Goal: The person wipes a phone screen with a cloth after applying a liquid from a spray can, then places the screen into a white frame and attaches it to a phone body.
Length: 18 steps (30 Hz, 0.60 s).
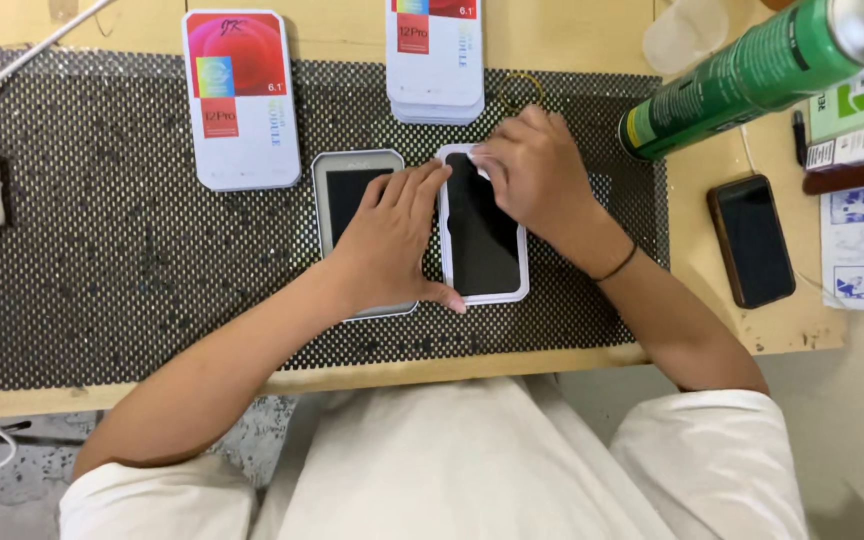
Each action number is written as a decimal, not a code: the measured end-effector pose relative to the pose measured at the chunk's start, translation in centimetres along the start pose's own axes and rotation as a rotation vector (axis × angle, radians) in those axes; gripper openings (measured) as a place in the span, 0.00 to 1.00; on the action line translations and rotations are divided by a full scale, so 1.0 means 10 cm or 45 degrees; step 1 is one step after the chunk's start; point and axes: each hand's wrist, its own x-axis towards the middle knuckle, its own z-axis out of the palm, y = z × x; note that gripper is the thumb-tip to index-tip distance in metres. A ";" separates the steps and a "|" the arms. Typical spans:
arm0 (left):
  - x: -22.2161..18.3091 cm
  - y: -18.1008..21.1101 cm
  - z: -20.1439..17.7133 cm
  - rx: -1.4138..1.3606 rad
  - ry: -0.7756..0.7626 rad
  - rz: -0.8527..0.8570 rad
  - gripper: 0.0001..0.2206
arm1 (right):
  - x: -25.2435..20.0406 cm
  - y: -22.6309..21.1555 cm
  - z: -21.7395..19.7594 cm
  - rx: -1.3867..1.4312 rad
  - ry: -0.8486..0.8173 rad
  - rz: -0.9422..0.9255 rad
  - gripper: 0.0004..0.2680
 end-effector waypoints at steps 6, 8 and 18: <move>0.00 -0.02 0.06 0.038 0.002 0.005 0.69 | -0.38 -0.45 -0.61 0.284 -0.331 -0.008 0.06; 0.00 -0.01 0.04 0.021 -0.007 0.004 0.69 | -0.46 -0.58 -0.78 0.381 -0.441 -0.013 0.04; 0.00 0.00 0.06 0.023 0.037 0.018 0.70 | -0.41 -0.32 -0.06 0.340 -0.062 -0.062 0.12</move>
